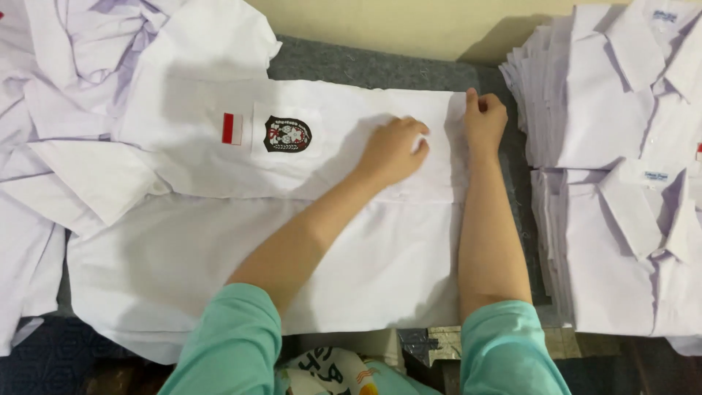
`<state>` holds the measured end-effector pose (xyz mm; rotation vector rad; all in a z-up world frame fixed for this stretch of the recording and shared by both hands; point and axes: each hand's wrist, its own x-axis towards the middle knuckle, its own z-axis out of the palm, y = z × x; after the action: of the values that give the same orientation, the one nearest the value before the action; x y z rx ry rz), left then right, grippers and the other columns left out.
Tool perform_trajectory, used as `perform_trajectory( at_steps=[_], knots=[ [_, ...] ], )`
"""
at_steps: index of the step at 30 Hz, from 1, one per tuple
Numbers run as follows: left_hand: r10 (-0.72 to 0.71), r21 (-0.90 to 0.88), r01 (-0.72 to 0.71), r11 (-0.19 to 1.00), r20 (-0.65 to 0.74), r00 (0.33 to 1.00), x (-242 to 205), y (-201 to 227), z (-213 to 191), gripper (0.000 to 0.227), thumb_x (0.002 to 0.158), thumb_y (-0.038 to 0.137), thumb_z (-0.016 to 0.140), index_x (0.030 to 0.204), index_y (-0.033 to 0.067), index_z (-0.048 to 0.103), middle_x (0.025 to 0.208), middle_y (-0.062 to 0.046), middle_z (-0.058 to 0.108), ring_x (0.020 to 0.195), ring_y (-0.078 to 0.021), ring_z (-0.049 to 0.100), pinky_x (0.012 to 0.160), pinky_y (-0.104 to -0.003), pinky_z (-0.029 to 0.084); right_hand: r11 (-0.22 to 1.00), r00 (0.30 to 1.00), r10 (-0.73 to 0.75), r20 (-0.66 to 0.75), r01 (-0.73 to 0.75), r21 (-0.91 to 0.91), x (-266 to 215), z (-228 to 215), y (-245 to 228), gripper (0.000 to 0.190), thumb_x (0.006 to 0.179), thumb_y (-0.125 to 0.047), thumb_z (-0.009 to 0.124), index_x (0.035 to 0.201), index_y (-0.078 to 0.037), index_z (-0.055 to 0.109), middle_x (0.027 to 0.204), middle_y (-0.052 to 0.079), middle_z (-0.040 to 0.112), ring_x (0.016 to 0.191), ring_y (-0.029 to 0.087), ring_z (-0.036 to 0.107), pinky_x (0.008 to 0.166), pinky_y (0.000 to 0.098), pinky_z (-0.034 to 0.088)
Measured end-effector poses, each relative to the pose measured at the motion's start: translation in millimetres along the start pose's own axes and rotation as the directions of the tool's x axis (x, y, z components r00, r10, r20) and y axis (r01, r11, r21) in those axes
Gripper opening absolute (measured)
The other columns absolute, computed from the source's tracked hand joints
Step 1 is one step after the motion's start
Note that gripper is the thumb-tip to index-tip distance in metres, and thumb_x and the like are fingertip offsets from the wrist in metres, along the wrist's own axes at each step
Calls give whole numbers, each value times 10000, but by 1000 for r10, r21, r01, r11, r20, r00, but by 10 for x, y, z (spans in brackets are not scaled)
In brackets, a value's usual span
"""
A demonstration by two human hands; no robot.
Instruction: Folding white shirts on a table in a garment factory setting.
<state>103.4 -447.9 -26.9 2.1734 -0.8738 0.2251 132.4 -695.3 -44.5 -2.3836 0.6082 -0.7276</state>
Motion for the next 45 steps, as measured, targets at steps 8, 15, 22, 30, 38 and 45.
perform_trajectory(
  at_steps=[8,15,22,30,38,45],
  knots=[
    [-69,472,221,854,-318,945,-5,-1508,-1349,297,899,225,663,1181,133,678,1163,-65,590,1194,-311,531,923,-559,454,950,976,-216,25,204,236,100,129,134,295,1020,-275,782,1016,19,753,1099,185,607,963,359,638,817,419,544],
    [-103,396,160,904,-160,982,-370,-2109,-1773,114,952,202,575,992,187,681,1029,-3,586,1159,-251,507,1064,-550,210,950,978,64,199,-121,290,-73,-124,-211,86,1003,-218,716,1016,-156,774,896,-13,686,850,117,616,739,285,507],
    [-191,418,220,881,-112,975,-356,-2105,-1855,96,965,196,623,1037,186,686,1042,-12,567,1245,-227,414,1132,-623,64,965,994,-62,89,37,261,50,113,202,99,987,-133,778,1076,-92,792,936,129,733,883,221,693,728,359,555],
    [-187,462,244,853,-167,968,-345,-2188,-1810,48,1007,223,642,1036,195,669,1059,-21,552,1255,-231,381,1107,-656,-14,975,992,-126,29,119,187,114,161,314,91,982,-95,798,1066,-63,793,887,136,728,840,247,710,682,354,563],
    [-101,504,228,833,-267,959,-372,-1524,-1920,315,943,16,654,1228,103,552,1289,-93,470,1310,-266,327,1067,-563,164,980,990,-142,19,137,147,-34,37,91,109,990,-95,786,1082,-38,779,912,145,733,864,279,722,700,369,585],
    [-24,402,34,915,-29,999,-451,-969,-1389,568,963,318,659,1434,54,482,1459,-192,401,1408,-368,302,1079,-574,299,908,907,-420,-31,420,-16,-368,-372,-626,342,901,4,815,1189,23,633,1216,173,540,1119,408,588,888,493,526]
  ],
)
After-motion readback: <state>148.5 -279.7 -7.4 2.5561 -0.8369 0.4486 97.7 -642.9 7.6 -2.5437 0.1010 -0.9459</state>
